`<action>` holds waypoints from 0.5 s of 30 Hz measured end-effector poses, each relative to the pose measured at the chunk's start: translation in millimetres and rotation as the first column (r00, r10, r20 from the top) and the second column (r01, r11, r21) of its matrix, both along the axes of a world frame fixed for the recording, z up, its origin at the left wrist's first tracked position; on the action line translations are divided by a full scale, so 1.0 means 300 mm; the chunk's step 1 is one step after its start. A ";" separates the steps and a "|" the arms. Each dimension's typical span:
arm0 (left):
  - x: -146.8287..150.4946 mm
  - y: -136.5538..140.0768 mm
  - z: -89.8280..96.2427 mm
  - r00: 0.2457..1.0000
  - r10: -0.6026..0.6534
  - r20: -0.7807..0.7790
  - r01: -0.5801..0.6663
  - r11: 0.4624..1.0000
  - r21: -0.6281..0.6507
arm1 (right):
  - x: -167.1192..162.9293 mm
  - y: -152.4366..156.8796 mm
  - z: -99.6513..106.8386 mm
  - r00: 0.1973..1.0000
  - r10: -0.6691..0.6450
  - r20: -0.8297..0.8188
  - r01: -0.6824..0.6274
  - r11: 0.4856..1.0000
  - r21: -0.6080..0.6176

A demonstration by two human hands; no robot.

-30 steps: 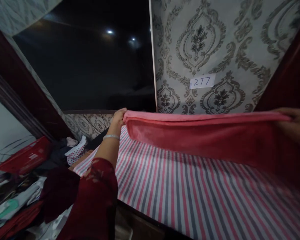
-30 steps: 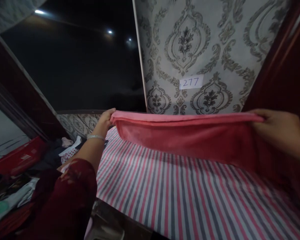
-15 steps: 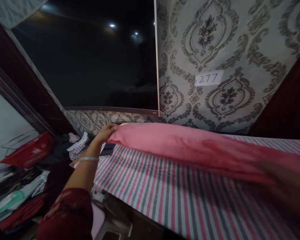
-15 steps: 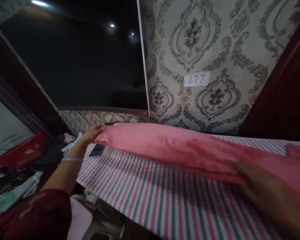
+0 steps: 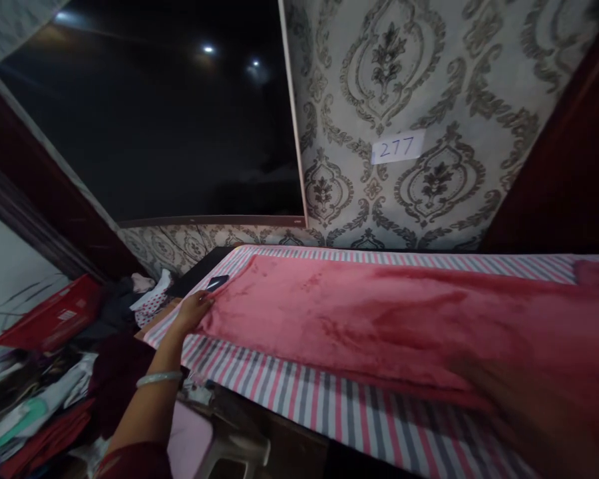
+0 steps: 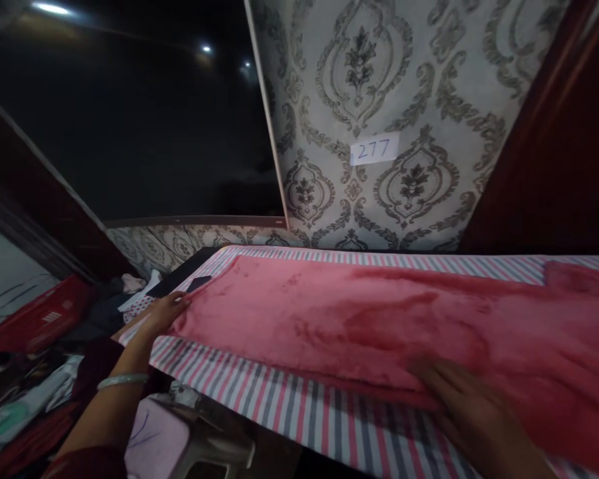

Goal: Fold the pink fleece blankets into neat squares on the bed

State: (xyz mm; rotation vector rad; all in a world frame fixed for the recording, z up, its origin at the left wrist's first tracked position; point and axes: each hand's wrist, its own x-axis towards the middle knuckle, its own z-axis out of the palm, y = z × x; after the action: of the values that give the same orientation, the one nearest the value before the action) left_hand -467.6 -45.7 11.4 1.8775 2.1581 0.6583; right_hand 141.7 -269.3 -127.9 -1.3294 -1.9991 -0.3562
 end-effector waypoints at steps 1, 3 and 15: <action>0.000 -0.010 0.001 0.999 -0.005 -0.046 0.004 1.000 -0.023 | -0.021 -0.010 0.016 0.999 0.021 0.040 -0.021 1.000 0.018; 0.006 -0.020 0.002 0.990 -0.015 -0.137 0.006 0.998 -0.070 | -0.059 -0.023 0.036 0.995 0.058 0.083 -0.056 0.998 -0.015; 0.726 0.307 -0.056 0.749 -0.562 -0.350 0.578 0.813 -0.070 | -0.202 -0.009 0.139 0.995 -0.098 0.034 0.103 0.926 -0.363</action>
State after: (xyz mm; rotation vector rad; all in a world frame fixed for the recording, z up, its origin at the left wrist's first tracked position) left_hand -249.8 46.5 -5.5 2.6704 1.5632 0.2427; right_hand 81.1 -272.1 -86.2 -1.6655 -2.0831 -0.0372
